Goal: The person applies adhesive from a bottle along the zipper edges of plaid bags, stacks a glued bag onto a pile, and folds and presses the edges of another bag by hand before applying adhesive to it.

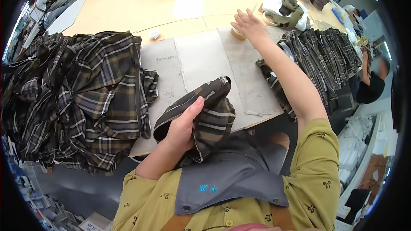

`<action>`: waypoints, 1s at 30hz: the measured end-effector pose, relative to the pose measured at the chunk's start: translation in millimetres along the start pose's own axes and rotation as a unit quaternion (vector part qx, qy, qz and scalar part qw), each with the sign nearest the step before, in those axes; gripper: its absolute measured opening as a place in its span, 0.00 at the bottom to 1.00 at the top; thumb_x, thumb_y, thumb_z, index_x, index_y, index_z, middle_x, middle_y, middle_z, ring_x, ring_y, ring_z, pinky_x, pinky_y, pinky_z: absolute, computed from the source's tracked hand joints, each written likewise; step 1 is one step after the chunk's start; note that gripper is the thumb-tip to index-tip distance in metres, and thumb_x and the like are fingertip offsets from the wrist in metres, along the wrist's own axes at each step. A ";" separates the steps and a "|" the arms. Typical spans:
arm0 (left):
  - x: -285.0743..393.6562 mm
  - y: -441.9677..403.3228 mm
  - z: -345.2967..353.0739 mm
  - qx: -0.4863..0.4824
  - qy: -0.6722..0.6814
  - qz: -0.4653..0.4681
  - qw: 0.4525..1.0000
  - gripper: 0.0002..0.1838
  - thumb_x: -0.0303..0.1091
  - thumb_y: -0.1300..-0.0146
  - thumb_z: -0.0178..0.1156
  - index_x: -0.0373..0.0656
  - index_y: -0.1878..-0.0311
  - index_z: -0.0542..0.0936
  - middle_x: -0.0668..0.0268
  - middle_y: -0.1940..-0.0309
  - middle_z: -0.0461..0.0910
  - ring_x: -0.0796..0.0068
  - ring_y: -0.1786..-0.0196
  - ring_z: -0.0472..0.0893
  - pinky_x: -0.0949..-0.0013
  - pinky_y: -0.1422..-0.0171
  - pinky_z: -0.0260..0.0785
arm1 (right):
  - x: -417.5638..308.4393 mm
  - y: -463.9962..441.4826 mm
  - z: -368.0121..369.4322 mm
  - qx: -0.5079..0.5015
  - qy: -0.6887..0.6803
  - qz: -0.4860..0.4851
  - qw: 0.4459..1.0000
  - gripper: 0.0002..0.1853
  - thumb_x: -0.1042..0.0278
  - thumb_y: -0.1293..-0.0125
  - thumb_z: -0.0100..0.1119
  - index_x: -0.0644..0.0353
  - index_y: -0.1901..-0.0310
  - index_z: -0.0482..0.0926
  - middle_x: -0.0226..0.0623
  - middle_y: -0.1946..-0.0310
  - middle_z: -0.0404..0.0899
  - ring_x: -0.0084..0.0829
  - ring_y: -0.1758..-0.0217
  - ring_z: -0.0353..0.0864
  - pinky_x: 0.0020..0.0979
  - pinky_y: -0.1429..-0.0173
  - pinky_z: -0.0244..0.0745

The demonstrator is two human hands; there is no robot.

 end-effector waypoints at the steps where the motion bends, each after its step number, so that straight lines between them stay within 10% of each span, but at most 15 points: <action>1: 0.6 0.0 1.3 -0.001 0.000 -0.002 1.000 0.23 0.44 0.30 0.43 0.37 0.39 0.67 0.59 0.49 0.75 0.69 0.49 0.77 0.66 0.44 0.69 | -3.3 -0.8 7.5 0.033 0.009 0.030 0.999 0.24 0.68 0.43 0.52 0.42 0.43 0.65 0.21 0.40 0.62 0.29 0.32 0.54 0.41 0.27 0.36; 5: 4.0 8.7 -1.9 -0.068 0.038 0.016 0.997 0.26 0.45 0.29 0.39 0.35 0.38 0.65 0.56 0.45 0.72 0.65 0.43 0.73 0.65 0.38 0.65 | -0.8 17.7 -5.7 0.089 -0.150 0.094 0.980 0.28 0.72 0.46 0.53 0.43 0.41 0.64 0.24 0.44 0.65 0.28 0.33 0.57 0.40 0.27 0.37; 11: -1.2 10.4 -16.4 -0.111 0.082 0.004 0.990 0.23 0.39 0.31 0.39 0.30 0.42 0.67 0.53 0.45 0.72 0.63 0.44 0.74 0.64 0.37 0.63 | 42.1 93.0 -124.1 0.127 -0.438 0.384 0.803 0.32 0.77 0.58 0.64 0.55 0.45 0.68 0.30 0.48 0.68 0.35 0.35 0.60 0.39 0.34 0.52; 14: -7.7 12.5 -20.2 -0.180 0.139 -0.020 0.973 0.22 0.35 0.33 0.40 0.28 0.43 0.68 0.52 0.45 0.72 0.63 0.44 0.74 0.64 0.37 0.64 | 53.6 139.5 -156.5 0.272 -0.553 0.422 0.665 0.34 0.79 0.59 0.68 0.55 0.45 0.69 0.33 0.47 0.69 0.34 0.37 0.63 0.40 0.35 0.56; 16: 1.2 18.7 -9.3 -0.241 0.024 0.078 0.967 0.22 0.36 0.34 0.41 0.27 0.44 0.69 0.52 0.47 0.74 0.62 0.46 0.75 0.64 0.38 0.65 | 49.7 171.2 -150.6 0.248 -0.758 0.460 0.391 0.32 0.72 0.46 0.66 0.57 0.39 0.64 0.39 0.39 0.63 0.37 0.36 0.63 0.39 0.34 0.58; 18: -1.4 37.0 14.4 -0.167 0.077 0.066 0.981 0.24 0.40 0.41 0.53 0.30 0.47 0.74 0.53 0.48 0.75 0.61 0.45 0.74 0.62 0.38 0.63 | 62.2 191.0 -164.4 0.340 -0.747 0.443 0.361 0.33 0.70 0.44 0.65 0.57 0.38 0.61 0.40 0.37 0.60 0.37 0.35 0.62 0.39 0.33 0.58; 22: 17.4 51.6 37.5 -0.283 -0.254 0.247 0.891 0.27 0.40 0.53 0.69 0.35 0.51 0.77 0.57 0.50 0.77 0.63 0.46 0.75 0.63 0.41 0.64 | 89.3 220.7 -196.0 0.475 -0.751 0.383 0.251 0.37 0.63 0.42 0.63 0.57 0.34 0.55 0.41 0.34 0.57 0.36 0.33 0.60 0.40 0.32 0.57; 26: -6.9 38.0 12.9 -0.167 -0.228 0.031 0.959 0.23 0.33 0.52 0.68 0.38 0.51 0.77 0.62 0.52 0.78 0.69 0.48 0.76 0.66 0.43 0.67 | 84.3 236.9 -212.6 0.444 -0.838 0.286 0.137 0.46 0.51 0.47 0.67 0.58 0.33 0.52 0.44 0.34 0.55 0.32 0.39 0.66 0.33 0.49 0.68; 28: -10.4 27.5 18.7 -0.155 -0.258 0.225 0.926 0.23 0.32 0.49 0.65 0.36 0.49 0.75 0.61 0.52 0.78 0.67 0.49 0.77 0.65 0.43 0.67 | 75.9 245.3 -225.3 0.424 -0.847 0.301 0.114 0.53 0.51 0.52 0.72 0.57 0.31 0.47 0.46 0.33 0.53 0.28 0.51 0.71 0.27 0.62 0.67; 30: -21.9 22.1 20.0 -0.211 -0.136 0.176 0.952 0.24 0.31 0.47 0.62 0.34 0.46 0.73 0.58 0.51 0.77 0.65 0.48 0.76 0.65 0.42 0.67 | 64.0 249.1 -235.9 0.325 -0.889 0.304 0.104 0.58 0.55 0.57 0.76 0.55 0.30 0.43 0.47 0.32 0.50 0.25 0.60 0.72 0.23 0.69 0.66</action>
Point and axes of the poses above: each hand's wrist, its own y-axis away from the middle knuckle, its own z-axis out of the palm, x = y × z, the point moved 4 cm from there along -y, towards the middle knuckle
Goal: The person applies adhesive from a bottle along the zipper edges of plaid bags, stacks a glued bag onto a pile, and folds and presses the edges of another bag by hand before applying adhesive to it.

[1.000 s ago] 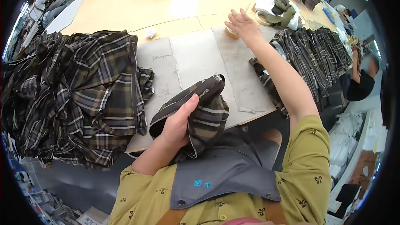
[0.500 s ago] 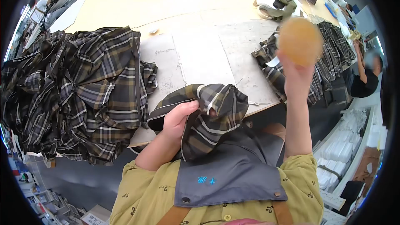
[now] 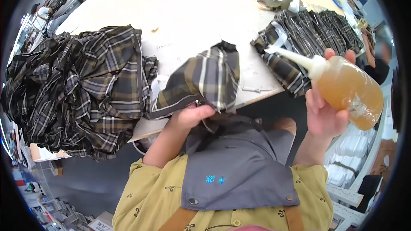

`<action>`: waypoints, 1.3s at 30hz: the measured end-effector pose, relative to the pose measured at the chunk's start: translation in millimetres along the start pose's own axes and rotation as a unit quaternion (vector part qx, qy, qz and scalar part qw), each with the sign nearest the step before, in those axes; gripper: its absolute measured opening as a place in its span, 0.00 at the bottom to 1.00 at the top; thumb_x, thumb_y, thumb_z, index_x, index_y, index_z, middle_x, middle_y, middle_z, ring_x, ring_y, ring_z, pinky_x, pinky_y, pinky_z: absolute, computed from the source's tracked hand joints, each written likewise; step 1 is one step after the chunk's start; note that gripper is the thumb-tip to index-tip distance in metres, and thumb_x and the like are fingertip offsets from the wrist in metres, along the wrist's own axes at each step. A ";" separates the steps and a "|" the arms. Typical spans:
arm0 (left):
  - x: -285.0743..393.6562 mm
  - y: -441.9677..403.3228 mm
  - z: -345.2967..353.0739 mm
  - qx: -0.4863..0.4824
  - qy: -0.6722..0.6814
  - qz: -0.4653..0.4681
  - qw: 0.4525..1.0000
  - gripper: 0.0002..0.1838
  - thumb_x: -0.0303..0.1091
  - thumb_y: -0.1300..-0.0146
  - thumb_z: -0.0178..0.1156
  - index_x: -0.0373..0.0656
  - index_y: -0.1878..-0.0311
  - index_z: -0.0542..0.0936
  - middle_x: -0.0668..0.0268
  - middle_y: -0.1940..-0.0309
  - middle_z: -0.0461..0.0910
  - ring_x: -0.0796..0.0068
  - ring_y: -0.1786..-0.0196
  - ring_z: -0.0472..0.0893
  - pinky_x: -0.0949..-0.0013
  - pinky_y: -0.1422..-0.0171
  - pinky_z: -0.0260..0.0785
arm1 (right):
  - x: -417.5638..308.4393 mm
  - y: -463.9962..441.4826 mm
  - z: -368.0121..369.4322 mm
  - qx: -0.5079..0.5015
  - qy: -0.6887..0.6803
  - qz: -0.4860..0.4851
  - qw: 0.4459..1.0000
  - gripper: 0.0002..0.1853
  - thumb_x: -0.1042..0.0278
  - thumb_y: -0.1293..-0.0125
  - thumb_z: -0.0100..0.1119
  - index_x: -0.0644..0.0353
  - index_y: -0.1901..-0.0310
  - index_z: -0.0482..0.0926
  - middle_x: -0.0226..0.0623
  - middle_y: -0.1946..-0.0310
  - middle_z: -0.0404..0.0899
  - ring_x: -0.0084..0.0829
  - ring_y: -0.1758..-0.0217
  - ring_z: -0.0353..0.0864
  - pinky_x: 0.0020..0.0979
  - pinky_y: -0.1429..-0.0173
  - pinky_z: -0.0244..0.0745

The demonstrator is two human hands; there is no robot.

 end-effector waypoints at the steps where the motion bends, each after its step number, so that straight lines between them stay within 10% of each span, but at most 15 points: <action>1: -7.4 5.1 -5.3 0.000 -0.008 -0.014 1.000 0.25 0.31 0.46 0.59 0.33 0.44 0.70 0.56 0.49 0.75 0.63 0.45 0.75 0.63 0.39 0.64 | 0.5 6.1 7.6 0.054 0.016 0.038 0.998 0.64 0.54 0.65 0.80 0.54 0.30 0.42 0.48 0.32 0.48 0.24 0.63 0.72 0.20 0.72 0.65; 6: -17.3 14.0 -11.6 -0.041 -0.059 -0.021 0.997 0.28 0.35 0.46 0.60 0.33 0.43 0.69 0.57 0.46 0.74 0.63 0.43 0.72 0.61 0.37 0.62 | 16.7 21.9 2.0 -0.046 -0.093 0.020 0.994 0.69 0.48 0.76 0.81 0.54 0.31 0.46 0.47 0.33 0.48 0.27 0.52 0.70 0.20 0.68 0.73; 9: -11.5 11.3 -4.8 -0.046 -0.095 -0.013 0.994 0.27 0.35 0.47 0.60 0.34 0.44 0.71 0.57 0.48 0.75 0.63 0.43 0.73 0.62 0.38 0.62 | 16.7 23.0 1.4 -0.070 -0.042 -0.154 0.985 0.63 0.39 0.70 0.74 0.53 0.32 0.50 0.49 0.34 0.49 0.39 0.41 0.64 0.29 0.50 0.80; 12: -5.6 9.0 3.1 -0.043 -0.103 0.013 0.994 0.25 0.35 0.47 0.60 0.35 0.46 0.73 0.58 0.49 0.76 0.64 0.45 0.74 0.64 0.39 0.63 | 16.3 20.9 12.7 -0.184 -0.099 -0.142 0.968 0.58 0.35 0.66 0.71 0.51 0.33 0.54 0.50 0.35 0.54 0.45 0.40 0.64 0.35 0.48 0.78; 15: -10.7 15.9 -4.1 -0.004 -0.110 -0.024 0.994 0.22 0.29 0.51 0.63 0.36 0.50 0.75 0.62 0.54 0.78 0.69 0.50 0.76 0.67 0.44 0.66 | 21.3 29.4 12.9 -0.093 -0.070 0.000 0.993 0.55 0.32 0.65 0.68 0.49 0.34 0.58 0.50 0.38 0.60 0.48 0.40 0.65 0.38 0.49 0.78; 18: -19.0 24.1 -12.0 -0.030 -0.092 -0.048 0.994 0.22 0.26 0.53 0.65 0.37 0.51 0.76 0.62 0.56 0.78 0.71 0.51 0.76 0.68 0.45 0.66 | 26.0 18.3 26.9 -0.196 -0.085 -0.084 0.973 0.55 0.27 0.65 0.63 0.52 0.35 0.61 0.49 0.40 0.63 0.45 0.43 0.69 0.38 0.45 0.74; 28: -20.2 39.3 -10.8 0.032 -0.047 -0.253 0.966 0.27 0.23 0.53 0.60 0.33 0.45 0.71 0.56 0.49 0.76 0.65 0.46 0.76 0.64 0.40 0.65 | 18.3 27.8 12.0 0.020 0.110 0.022 0.993 0.59 0.17 0.66 0.51 0.65 0.41 0.65 0.49 0.49 0.71 0.37 0.47 0.73 0.33 0.44 0.69; 31: -15.2 29.1 -9.8 -0.093 -0.197 -0.063 0.974 0.27 0.21 0.55 0.61 0.33 0.47 0.73 0.56 0.51 0.77 0.65 0.48 0.77 0.65 0.42 0.67 | 12.4 26.1 23.0 0.066 0.151 0.015 0.986 0.60 0.16 0.67 0.49 0.69 0.43 0.65 0.49 0.51 0.72 0.36 0.48 0.74 0.31 0.46 0.71; 35: -10.5 27.5 0.8 0.016 -0.187 -0.113 0.976 0.18 0.28 0.58 0.70 0.40 0.59 0.80 0.66 0.59 0.79 0.74 0.57 0.76 0.75 0.52 0.66 | 10.9 24.9 17.6 0.055 0.168 -0.015 0.984 0.61 0.16 0.68 0.47 0.68 0.43 0.65 0.49 0.51 0.72 0.35 0.50 0.76 0.30 0.49 0.72; 39: -12.2 31.7 -12.3 -0.082 -0.280 -0.111 0.950 0.26 0.20 0.58 0.61 0.32 0.49 0.73 0.56 0.56 0.78 0.65 0.53 0.78 0.66 0.51 0.71 | 13.4 27.4 17.1 -0.006 0.125 0.000 0.992 0.61 0.16 0.69 0.49 0.68 0.43 0.64 0.49 0.50 0.72 0.37 0.51 0.77 0.32 0.51 0.74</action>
Point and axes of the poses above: each hand's wrist, its own y-axis away from the middle knuckle, its own z-axis out of the palm, x = y × z, the point moved 4 cm from there along -y, towards the middle knuckle
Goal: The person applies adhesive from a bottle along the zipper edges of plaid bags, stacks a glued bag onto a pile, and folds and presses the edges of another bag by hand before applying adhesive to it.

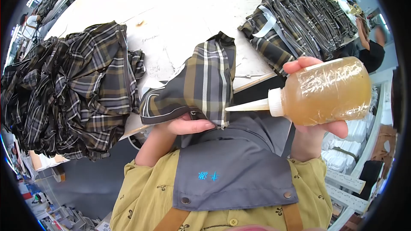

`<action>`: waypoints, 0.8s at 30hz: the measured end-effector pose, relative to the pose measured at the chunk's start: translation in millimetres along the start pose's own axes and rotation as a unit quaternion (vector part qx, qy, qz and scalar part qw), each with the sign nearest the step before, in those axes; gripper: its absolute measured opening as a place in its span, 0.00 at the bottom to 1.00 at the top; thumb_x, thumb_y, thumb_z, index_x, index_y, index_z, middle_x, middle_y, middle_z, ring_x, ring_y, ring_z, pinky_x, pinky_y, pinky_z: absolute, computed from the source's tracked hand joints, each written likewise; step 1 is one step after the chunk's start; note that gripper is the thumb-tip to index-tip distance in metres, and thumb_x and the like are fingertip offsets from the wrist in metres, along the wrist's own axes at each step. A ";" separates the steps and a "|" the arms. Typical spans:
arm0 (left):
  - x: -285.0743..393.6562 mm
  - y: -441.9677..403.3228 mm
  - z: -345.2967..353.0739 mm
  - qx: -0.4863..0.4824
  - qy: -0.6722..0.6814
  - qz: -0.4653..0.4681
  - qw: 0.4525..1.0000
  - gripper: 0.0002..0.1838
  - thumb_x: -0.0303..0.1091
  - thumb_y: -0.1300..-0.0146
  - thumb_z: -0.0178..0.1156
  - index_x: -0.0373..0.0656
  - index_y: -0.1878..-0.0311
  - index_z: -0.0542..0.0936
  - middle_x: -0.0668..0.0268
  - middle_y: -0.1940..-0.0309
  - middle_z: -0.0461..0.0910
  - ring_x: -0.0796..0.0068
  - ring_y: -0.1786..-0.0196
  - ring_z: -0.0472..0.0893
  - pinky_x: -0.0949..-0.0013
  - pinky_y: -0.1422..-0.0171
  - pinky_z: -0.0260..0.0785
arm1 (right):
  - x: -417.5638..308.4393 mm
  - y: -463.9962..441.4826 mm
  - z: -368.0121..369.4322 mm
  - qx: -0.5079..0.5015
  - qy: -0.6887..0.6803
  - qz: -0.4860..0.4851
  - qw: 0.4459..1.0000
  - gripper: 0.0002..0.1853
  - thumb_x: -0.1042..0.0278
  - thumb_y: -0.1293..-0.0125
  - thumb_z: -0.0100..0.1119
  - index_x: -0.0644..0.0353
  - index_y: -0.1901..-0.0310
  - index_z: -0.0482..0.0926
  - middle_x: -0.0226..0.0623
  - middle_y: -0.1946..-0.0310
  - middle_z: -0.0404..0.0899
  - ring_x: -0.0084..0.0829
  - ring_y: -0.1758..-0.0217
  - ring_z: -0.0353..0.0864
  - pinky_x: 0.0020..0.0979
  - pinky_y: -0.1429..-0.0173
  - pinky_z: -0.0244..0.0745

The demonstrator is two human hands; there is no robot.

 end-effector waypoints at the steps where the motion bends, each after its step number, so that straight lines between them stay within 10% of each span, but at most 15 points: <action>1: 2.2 -1.3 2.4 0.005 0.029 0.009 1.000 0.26 0.20 0.58 0.61 0.31 0.49 0.73 0.56 0.56 0.78 0.64 0.53 0.78 0.66 0.51 0.71 | -0.4 -0.1 1.8 -0.001 0.000 0.000 1.000 0.61 0.16 0.69 0.49 0.68 0.43 0.64 0.49 0.50 0.72 0.37 0.51 0.77 0.32 0.51 0.74; 24: 2.6 -2.3 3.6 0.099 0.127 0.013 0.987 0.27 0.26 0.55 0.69 0.37 0.49 0.74 0.63 0.54 0.77 0.72 0.51 0.76 0.71 0.45 0.65 | 13.7 6.4 -3.0 0.010 -0.061 0.136 0.989 0.63 0.21 0.72 0.60 0.71 0.41 0.62 0.48 0.48 0.70 0.41 0.43 0.72 0.40 0.45 0.75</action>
Point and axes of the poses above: each hand's wrist, its own y-axis away from the middle knuckle, its own z-axis out of the palm, x = y × z, the point moved 4 cm from there along -y, towards the middle knuckle
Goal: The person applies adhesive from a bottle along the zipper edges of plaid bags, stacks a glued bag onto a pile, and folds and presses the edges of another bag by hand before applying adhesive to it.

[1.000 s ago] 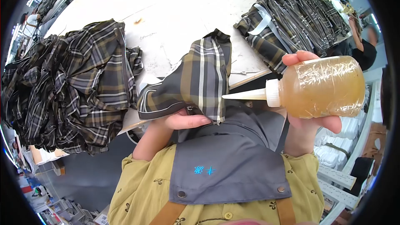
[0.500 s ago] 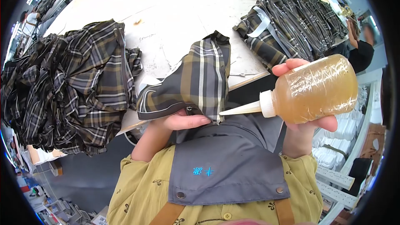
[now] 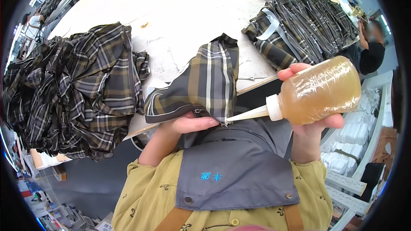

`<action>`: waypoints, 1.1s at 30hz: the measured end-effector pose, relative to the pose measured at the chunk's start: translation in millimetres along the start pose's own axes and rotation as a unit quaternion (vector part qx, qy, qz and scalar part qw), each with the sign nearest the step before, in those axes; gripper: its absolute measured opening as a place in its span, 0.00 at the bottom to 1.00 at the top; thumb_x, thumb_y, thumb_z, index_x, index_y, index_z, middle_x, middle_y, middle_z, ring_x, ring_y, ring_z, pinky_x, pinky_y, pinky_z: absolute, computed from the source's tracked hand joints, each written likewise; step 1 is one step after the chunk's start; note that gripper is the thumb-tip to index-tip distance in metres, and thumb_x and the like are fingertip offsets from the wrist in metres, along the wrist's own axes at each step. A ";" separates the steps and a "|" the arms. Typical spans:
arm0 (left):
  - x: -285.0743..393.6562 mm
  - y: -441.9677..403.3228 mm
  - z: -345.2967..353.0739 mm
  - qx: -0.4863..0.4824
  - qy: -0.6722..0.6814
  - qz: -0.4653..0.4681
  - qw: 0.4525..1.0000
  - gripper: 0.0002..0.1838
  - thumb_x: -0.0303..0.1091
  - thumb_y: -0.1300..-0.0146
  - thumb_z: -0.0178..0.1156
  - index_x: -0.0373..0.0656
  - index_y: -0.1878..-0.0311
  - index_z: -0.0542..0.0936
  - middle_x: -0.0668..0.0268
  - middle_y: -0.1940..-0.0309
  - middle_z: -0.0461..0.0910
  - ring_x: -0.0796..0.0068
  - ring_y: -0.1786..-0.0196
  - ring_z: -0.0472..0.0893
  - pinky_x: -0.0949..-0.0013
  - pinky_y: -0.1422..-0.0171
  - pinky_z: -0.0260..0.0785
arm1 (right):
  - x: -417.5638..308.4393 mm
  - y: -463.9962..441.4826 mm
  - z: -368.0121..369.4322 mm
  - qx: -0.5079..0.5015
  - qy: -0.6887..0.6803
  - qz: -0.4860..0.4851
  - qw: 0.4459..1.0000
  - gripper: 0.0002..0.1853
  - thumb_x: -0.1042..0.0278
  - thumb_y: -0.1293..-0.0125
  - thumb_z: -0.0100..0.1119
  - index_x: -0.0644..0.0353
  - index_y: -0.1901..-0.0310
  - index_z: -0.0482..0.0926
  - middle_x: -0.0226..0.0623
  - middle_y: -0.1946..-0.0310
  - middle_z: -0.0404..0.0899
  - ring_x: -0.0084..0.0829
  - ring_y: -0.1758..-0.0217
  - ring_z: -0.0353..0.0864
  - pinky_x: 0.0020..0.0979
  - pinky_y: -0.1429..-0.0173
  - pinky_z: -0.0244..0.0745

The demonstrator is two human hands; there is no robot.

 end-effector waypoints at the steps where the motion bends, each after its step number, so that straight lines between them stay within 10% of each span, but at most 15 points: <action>1: 0.6 -0.9 2.4 -0.005 -0.002 -0.002 1.000 0.27 0.26 0.55 0.69 0.37 0.49 0.74 0.63 0.54 0.77 0.72 0.51 0.76 0.71 0.45 0.65 | 0.1 0.8 3.0 0.005 -0.002 -0.002 1.000 0.63 0.21 0.72 0.60 0.71 0.41 0.62 0.48 0.48 0.70 0.41 0.43 0.72 0.40 0.45 0.75; 5: 7.4 -8.7 14.4 -0.045 0.075 -0.003 0.996 0.25 0.24 0.52 0.65 0.35 0.47 0.73 0.61 0.53 0.77 0.69 0.48 0.76 0.67 0.42 0.65 | 12.8 -2.0 -2.2 0.016 -0.063 0.012 0.998 0.59 0.20 0.65 0.55 0.69 0.41 0.62 0.45 0.46 0.70 0.38 0.42 0.72 0.35 0.45 0.74; 7: 14.3 -11.8 19.2 -0.079 0.106 0.074 0.989 0.25 0.24 0.51 0.62 0.34 0.46 0.72 0.59 0.52 0.77 0.68 0.48 0.76 0.66 0.42 0.66 | 13.1 -9.6 0.3 -0.127 -0.327 -0.018 0.936 0.58 0.20 0.63 0.54 0.68 0.41 0.62 0.43 0.46 0.69 0.38 0.41 0.71 0.29 0.51 0.76; 9: 4.3 -3.7 10.0 -0.044 0.091 0.084 0.991 0.26 0.23 0.52 0.60 0.33 0.45 0.71 0.58 0.51 0.76 0.66 0.47 0.75 0.66 0.41 0.65 | 15.2 -4.5 -0.2 0.040 -0.153 -0.016 0.987 0.58 0.20 0.62 0.53 0.67 0.40 0.61 0.44 0.46 0.70 0.35 0.42 0.72 0.22 0.59 0.75; 11: -0.2 -1.6 7.9 -0.006 0.193 0.045 0.980 0.27 0.22 0.53 0.60 0.33 0.45 0.70 0.58 0.50 0.76 0.65 0.47 0.75 0.65 0.41 0.65 | 11.1 -4.7 -0.4 0.063 -0.088 -0.078 0.991 0.60 0.21 0.59 0.53 0.72 0.38 0.56 0.52 0.46 0.70 0.11 0.78 0.69 0.09 0.79 0.63; 12: 1.0 -1.7 8.7 -0.006 0.183 0.048 0.982 0.28 0.22 0.54 0.61 0.34 0.44 0.70 0.58 0.50 0.75 0.65 0.46 0.75 0.65 0.41 0.65 | 10.4 -4.0 -1.7 0.065 -0.091 -0.079 0.991 0.60 0.21 0.59 0.53 0.72 0.38 0.56 0.52 0.46 0.70 0.11 0.78 0.69 0.09 0.79 0.63; 20: -3.3 0.4 7.0 0.016 0.174 0.021 0.984 0.29 0.21 0.53 0.61 0.34 0.44 0.70 0.58 0.49 0.75 0.66 0.46 0.75 0.64 0.40 0.65 | 13.6 0.1 2.6 0.019 -0.113 -0.028 0.993 0.56 0.27 0.64 0.63 0.66 0.41 0.62 0.42 0.45 0.69 0.37 0.40 0.70 0.34 0.46 0.75; 25: -10.2 0.7 1.6 0.032 0.176 0.013 0.984 0.28 0.21 0.53 0.62 0.34 0.44 0.70 0.59 0.49 0.75 0.66 0.47 0.76 0.65 0.40 0.65 | 21.5 4.8 4.6 0.003 -0.135 -0.014 0.991 0.55 0.25 0.61 0.59 0.64 0.40 0.61 0.41 0.44 0.68 0.38 0.39 0.69 0.37 0.44 0.73; 28: -8.2 -0.5 4.9 -0.123 0.146 0.133 0.973 0.26 0.44 0.32 0.37 0.39 0.35 0.63 0.60 0.36 0.64 0.62 0.35 0.65 0.59 0.30 0.52 | 21.5 3.9 7.4 0.023 -0.142 -0.014 0.990 0.55 0.23 0.60 0.56 0.63 0.39 0.61 0.40 0.44 0.68 0.38 0.39 0.69 0.36 0.44 0.73; 33: -26.7 7.2 -8.0 -0.093 0.174 0.097 0.976 0.26 0.42 0.32 0.38 0.39 0.35 0.63 0.60 0.36 0.64 0.61 0.35 0.66 0.56 0.30 0.52 | 25.8 2.2 -4.0 -0.038 -0.120 -0.006 0.992 0.55 0.22 0.58 0.53 0.63 0.39 0.60 0.40 0.42 0.66 0.38 0.38 0.68 0.36 0.43 0.72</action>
Point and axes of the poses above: each hand's wrist, its own y-axis away from the middle knuckle, its own z-axis out of the palm, x = y × z, the point moved 4 cm from there along -y, towards the middle knuckle
